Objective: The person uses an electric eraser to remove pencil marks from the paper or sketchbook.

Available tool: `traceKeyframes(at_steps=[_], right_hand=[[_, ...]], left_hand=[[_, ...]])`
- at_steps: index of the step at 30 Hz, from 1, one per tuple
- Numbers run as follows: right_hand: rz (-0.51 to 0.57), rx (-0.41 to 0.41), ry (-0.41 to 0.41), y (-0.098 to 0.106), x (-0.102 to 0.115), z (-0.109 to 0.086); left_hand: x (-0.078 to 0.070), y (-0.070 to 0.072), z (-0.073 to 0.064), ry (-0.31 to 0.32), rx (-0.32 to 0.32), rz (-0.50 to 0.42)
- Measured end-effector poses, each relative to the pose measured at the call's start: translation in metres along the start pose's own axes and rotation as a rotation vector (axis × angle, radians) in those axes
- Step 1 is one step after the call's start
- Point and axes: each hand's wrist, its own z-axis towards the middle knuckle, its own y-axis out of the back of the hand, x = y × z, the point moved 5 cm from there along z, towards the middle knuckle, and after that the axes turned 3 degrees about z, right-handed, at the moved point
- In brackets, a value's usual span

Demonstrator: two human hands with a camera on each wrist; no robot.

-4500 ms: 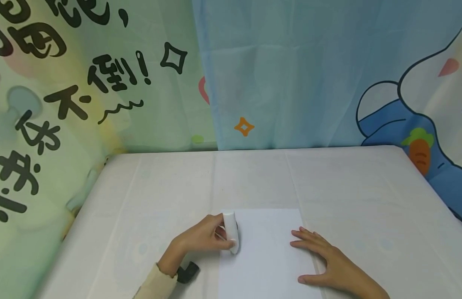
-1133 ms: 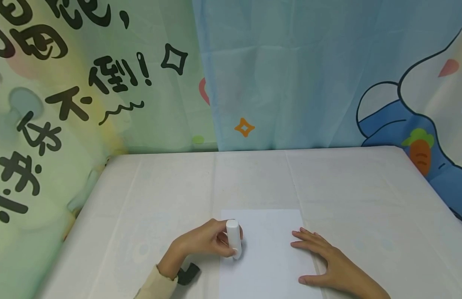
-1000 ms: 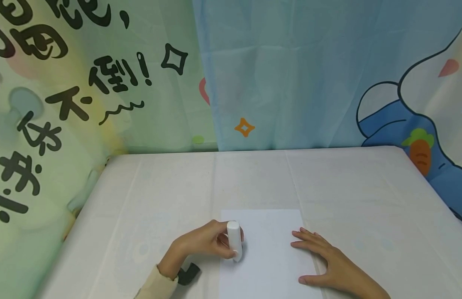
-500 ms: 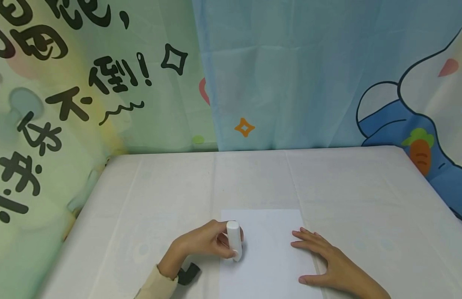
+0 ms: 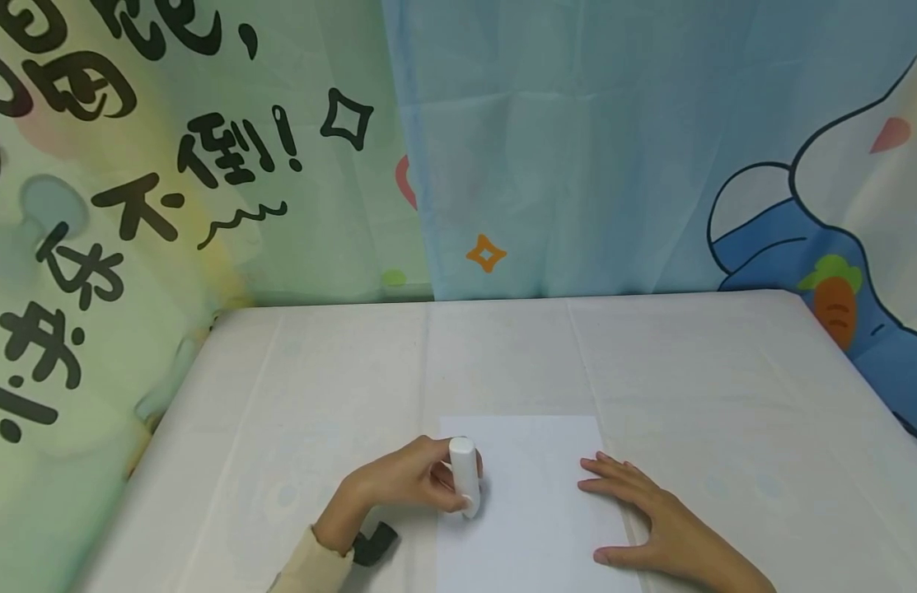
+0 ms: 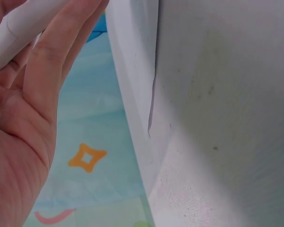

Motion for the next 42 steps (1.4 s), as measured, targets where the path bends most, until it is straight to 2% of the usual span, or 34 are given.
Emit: traceKeyframes(at_steps=[3,6,12,20,31,42], right_hand=[[-0.009,0.003,-0.027,0.0,0.0,0.0],[-0.012,0.007,-0.041,-0.001,0.0,0.0],[-0.004,0.001,-0.01,0.0,0.0,0.0],[0.007,-0.01,0.016,0.0,0.001,0.0],[0.001,0.003,-0.01,0.0,0.0,0.0],[0.004,0.002,-0.027,0.0,0.001,0.0]], left_hand=[[0.001,0.0,0.0,0.011,0.003,-0.013],[0.001,-0.001,0.0,-0.005,0.005,-0.01],[0.002,0.001,0.0,0.002,-0.036,0.008],[0.002,0.001,0.0,0.016,-0.033,0.007],[0.001,0.008,-0.001,-0.024,-0.113,0.047],[0.004,0.014,-0.003,-0.016,-0.206,0.074]])
